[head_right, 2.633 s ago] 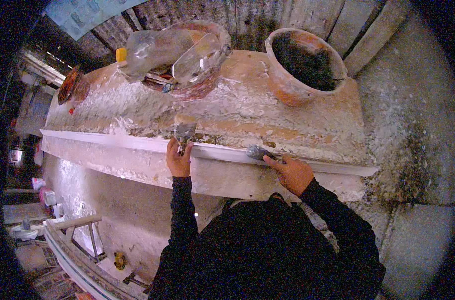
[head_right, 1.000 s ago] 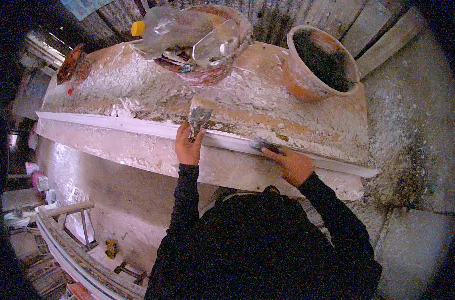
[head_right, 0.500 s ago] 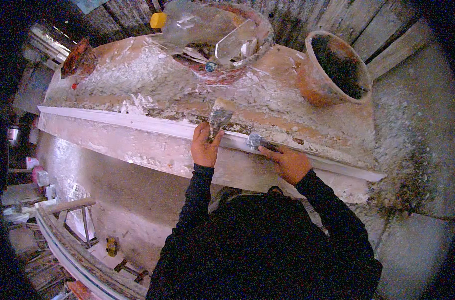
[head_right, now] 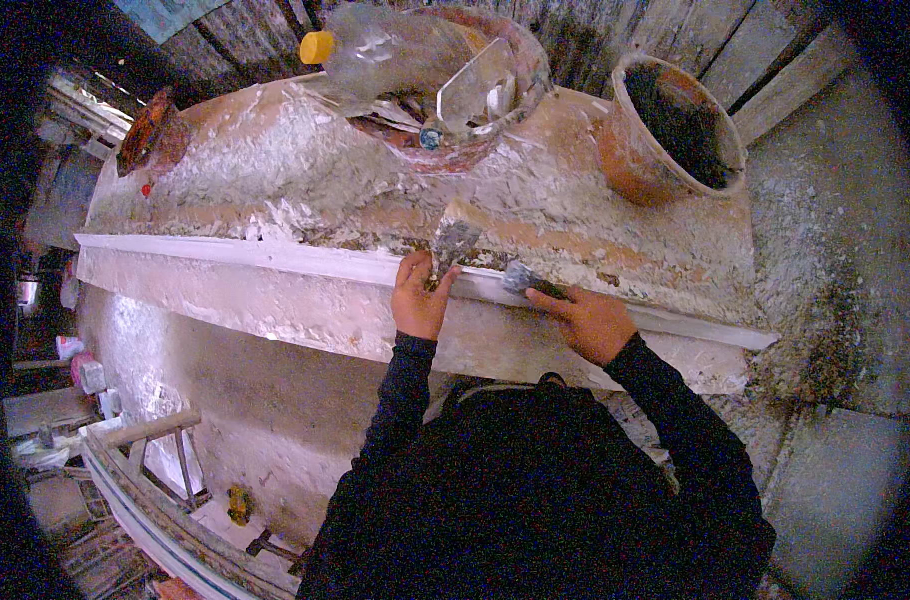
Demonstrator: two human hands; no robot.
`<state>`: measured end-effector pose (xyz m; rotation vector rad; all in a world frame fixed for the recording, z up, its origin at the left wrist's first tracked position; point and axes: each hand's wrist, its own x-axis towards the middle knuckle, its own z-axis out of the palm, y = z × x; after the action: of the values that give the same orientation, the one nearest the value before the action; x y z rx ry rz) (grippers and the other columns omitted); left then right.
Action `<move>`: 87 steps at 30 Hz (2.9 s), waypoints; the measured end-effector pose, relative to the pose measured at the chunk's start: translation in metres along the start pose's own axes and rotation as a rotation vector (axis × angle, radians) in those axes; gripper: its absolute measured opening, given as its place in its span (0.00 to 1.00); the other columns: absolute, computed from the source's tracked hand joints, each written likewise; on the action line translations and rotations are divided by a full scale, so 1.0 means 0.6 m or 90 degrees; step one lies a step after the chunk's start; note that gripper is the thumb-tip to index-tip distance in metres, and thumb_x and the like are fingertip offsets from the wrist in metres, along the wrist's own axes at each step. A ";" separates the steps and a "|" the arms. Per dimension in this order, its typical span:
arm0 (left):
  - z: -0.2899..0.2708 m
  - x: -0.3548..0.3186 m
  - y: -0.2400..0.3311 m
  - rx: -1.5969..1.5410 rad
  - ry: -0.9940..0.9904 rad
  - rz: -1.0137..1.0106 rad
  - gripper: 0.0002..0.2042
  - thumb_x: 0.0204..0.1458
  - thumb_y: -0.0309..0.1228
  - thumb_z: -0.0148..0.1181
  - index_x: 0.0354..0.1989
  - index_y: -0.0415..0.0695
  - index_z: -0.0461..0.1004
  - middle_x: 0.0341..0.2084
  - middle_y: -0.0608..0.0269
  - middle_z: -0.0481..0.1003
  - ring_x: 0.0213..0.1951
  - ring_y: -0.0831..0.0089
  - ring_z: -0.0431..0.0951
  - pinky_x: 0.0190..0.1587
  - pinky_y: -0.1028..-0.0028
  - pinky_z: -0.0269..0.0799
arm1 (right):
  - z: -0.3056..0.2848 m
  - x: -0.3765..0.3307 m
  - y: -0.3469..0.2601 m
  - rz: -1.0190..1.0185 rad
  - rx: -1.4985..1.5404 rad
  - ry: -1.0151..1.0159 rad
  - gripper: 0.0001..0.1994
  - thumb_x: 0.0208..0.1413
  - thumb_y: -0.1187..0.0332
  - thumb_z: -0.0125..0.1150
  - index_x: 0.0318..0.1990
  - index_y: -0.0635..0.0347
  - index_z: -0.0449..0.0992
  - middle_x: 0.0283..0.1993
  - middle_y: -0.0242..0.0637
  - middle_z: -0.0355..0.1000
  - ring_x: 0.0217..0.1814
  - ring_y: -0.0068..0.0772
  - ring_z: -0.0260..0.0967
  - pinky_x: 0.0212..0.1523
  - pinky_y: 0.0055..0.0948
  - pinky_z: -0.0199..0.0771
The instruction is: The person uses a scraper and a brush to remove dried plaster from a long white molding piece resting on a workbench. They repeatedly scrape along the surface and edges, then brush away the debris, continuing the process along the length of the piece.
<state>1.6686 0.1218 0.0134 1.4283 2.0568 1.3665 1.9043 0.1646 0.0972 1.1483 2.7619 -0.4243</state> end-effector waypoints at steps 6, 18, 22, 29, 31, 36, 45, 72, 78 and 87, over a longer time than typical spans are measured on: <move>-0.065 0.029 -0.057 0.045 0.059 0.072 0.15 0.40 0.31 0.66 0.36 0.37 0.74 0.42 0.58 0.71 0.40 0.62 0.75 0.39 0.73 0.71 | 0.003 0.022 -0.023 0.005 0.031 -0.003 0.30 0.45 0.70 0.51 0.58 0.28 0.59 0.42 0.36 0.68 0.34 0.44 0.70 0.28 0.40 0.73; -0.099 0.071 -0.071 0.057 -0.035 0.055 0.17 0.39 0.32 0.67 0.36 0.34 0.72 0.37 0.53 0.72 0.41 0.59 0.73 0.42 0.70 0.68 | 0.006 0.010 -0.018 0.043 0.037 -0.004 0.29 0.46 0.70 0.50 0.57 0.26 0.60 0.38 0.40 0.67 0.30 0.46 0.69 0.26 0.41 0.72; -0.089 0.077 -0.107 0.047 -0.046 0.080 0.18 0.38 0.32 0.67 0.35 0.33 0.71 0.32 0.51 0.72 0.37 0.58 0.72 0.39 0.70 0.67 | 0.019 0.057 -0.058 -0.008 0.060 0.048 0.31 0.43 0.74 0.52 0.56 0.28 0.61 0.34 0.37 0.67 0.28 0.42 0.69 0.26 0.38 0.71; -0.097 0.078 -0.087 0.022 -0.038 0.044 0.19 0.37 0.31 0.68 0.34 0.31 0.71 0.31 0.51 0.71 0.35 0.58 0.72 0.40 0.72 0.67 | 0.016 0.013 -0.032 0.024 0.011 0.046 0.31 0.45 0.73 0.51 0.57 0.27 0.59 0.32 0.38 0.66 0.26 0.42 0.69 0.24 0.39 0.71; -0.096 0.074 -0.092 -0.003 -0.016 0.064 0.19 0.37 0.31 0.68 0.34 0.31 0.71 0.30 0.51 0.71 0.35 0.58 0.71 0.39 0.72 0.67 | 0.015 -0.020 -0.009 0.074 0.001 -0.006 0.30 0.46 0.73 0.49 0.58 0.27 0.58 0.37 0.43 0.68 0.28 0.46 0.70 0.25 0.40 0.73; -0.089 0.075 -0.096 -0.054 -0.038 0.040 0.19 0.37 0.31 0.69 0.32 0.32 0.70 0.30 0.52 0.71 0.34 0.60 0.71 0.39 0.73 0.66 | 0.021 0.003 -0.034 0.072 0.014 0.017 0.29 0.46 0.72 0.48 0.57 0.28 0.60 0.37 0.43 0.68 0.26 0.45 0.70 0.23 0.42 0.72; -0.079 0.070 -0.119 -0.081 -0.012 0.015 0.16 0.37 0.28 0.68 0.31 0.31 0.71 0.31 0.53 0.71 0.34 0.62 0.71 0.39 0.73 0.66 | 0.022 -0.011 -0.022 0.073 0.008 0.021 0.30 0.45 0.72 0.50 0.57 0.28 0.60 0.35 0.41 0.66 0.27 0.45 0.70 0.25 0.40 0.72; -0.077 0.070 -0.125 -0.165 -0.044 -0.046 0.14 0.38 0.26 0.67 0.31 0.33 0.70 0.28 0.56 0.70 0.31 0.66 0.70 0.36 0.76 0.65 | -0.017 -0.127 0.146 0.101 0.241 -0.015 0.19 0.55 0.59 0.47 0.57 0.32 0.63 0.40 0.44 0.72 0.38 0.47 0.70 0.40 0.38 0.69; -0.082 0.070 -0.121 -0.080 -0.034 -0.047 0.15 0.38 0.28 0.68 0.30 0.33 0.69 0.26 0.56 0.69 0.30 0.67 0.69 0.35 0.76 0.65 | -0.052 -0.035 0.147 0.047 0.295 -0.231 0.19 0.55 0.55 0.48 0.56 0.29 0.63 0.48 0.41 0.70 0.44 0.46 0.69 0.45 0.36 0.66; -0.078 0.066 -0.124 -0.160 -0.031 -0.084 0.15 0.37 0.26 0.67 0.29 0.33 0.68 0.26 0.59 0.67 0.29 0.70 0.67 0.35 0.78 0.63 | -0.049 0.100 0.092 -0.105 0.344 -0.308 0.19 0.56 0.54 0.48 0.57 0.34 0.63 0.49 0.40 0.70 0.48 0.38 0.68 0.50 0.30 0.63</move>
<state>1.5761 0.1260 -0.0135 1.1876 1.8373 1.4590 1.9010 0.2511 0.1007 0.7509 2.3697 -1.3309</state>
